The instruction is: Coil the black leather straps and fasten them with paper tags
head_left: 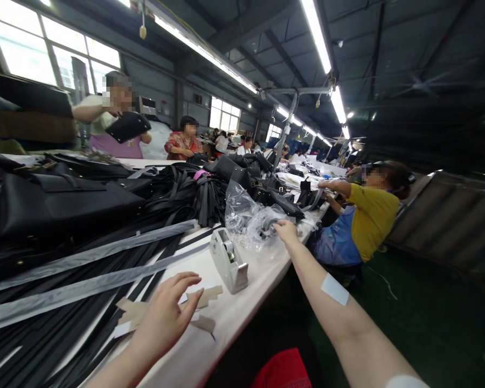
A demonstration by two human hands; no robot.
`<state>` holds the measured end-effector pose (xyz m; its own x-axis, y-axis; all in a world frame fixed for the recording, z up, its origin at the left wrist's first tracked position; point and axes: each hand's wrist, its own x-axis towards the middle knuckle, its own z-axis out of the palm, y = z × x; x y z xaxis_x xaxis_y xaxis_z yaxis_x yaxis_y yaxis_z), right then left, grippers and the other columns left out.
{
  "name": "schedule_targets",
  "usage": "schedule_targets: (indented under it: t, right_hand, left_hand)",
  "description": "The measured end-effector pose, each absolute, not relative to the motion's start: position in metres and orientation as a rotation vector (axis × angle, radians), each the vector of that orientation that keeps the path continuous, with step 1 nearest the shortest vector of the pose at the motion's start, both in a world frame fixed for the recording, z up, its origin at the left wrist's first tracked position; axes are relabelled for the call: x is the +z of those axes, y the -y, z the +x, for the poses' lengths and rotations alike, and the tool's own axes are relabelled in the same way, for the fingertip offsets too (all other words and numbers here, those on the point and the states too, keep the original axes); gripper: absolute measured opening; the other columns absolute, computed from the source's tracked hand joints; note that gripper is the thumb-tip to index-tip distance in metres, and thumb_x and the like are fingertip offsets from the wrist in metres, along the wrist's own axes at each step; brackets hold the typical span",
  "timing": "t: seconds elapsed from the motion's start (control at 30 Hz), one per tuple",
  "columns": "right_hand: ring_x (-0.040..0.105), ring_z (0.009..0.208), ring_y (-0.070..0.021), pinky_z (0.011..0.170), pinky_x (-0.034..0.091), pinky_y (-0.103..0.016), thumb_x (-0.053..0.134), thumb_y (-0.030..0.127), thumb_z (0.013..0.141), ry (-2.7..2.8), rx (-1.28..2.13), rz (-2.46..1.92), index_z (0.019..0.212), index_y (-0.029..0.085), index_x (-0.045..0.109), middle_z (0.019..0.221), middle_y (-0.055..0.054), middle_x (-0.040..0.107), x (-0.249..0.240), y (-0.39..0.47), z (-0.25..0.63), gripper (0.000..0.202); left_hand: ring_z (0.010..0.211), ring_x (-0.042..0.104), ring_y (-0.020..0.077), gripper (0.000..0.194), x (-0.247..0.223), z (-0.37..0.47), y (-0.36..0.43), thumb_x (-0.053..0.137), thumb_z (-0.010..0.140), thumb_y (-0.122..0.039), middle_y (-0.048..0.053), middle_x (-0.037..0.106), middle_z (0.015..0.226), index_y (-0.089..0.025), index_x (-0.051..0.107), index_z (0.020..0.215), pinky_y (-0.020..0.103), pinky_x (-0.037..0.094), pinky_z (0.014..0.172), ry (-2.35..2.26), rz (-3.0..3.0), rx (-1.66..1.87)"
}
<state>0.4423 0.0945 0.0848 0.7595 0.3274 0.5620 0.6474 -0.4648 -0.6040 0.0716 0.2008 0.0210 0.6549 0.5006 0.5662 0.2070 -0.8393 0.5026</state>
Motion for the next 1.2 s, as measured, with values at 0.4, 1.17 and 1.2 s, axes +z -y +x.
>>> schedule_targets:
  t: [0.4, 1.17, 1.2]
  right_hand:
    - [0.061, 0.103, -0.0273, 0.086, 0.05, -0.041, 0.052, 0.032, 0.075, 0.845, -0.326, -2.006, 0.085, 0.016, 0.072, 0.108, -0.016, 0.068, 0.004, -0.033, 0.411, 0.028]
    - [0.056, 0.055, -0.0115, 0.057, 0.048, -0.025, 0.071, 0.048, 0.078, 0.416, 1.295, -0.997, 0.106, 0.018, 0.066, 0.061, 0.003, 0.056, 0.064, -0.061, 0.194, 0.042]
    - [0.044, 0.044, -0.0073, 0.05, 0.042, -0.022, 0.07, 0.044, 0.08, 0.401, 1.242, -0.988, 0.104, 0.018, 0.066, 0.051, 0.007, 0.046, 0.072, -0.05, 0.202, 0.036]
  left_hand:
    - [0.102, 0.061, 0.0321, 0.03, 0.02, 0.049, -0.27, 0.047, 0.084, -0.033, 0.015, 0.068, 0.109, -0.017, 0.067, 0.099, 0.05, 0.033, 0.104, -1.12, 2.821, 0.799]
    - [0.069, 0.065, 0.022, 0.008, 0.084, 0.033, -0.145, 0.065, 0.076, -0.022, 0.005, 0.07, 0.081, -0.02, 0.069, 0.082, 0.031, 0.052, 0.064, -0.097, 2.832, 0.202]
    - [0.064, 0.064, 0.0216, 0.008, 0.081, 0.035, -0.151, 0.064, 0.073, -0.017, 0.005, 0.068, 0.077, -0.019, 0.068, 0.08, 0.031, 0.051, 0.059, -0.188, 2.893, 0.164]
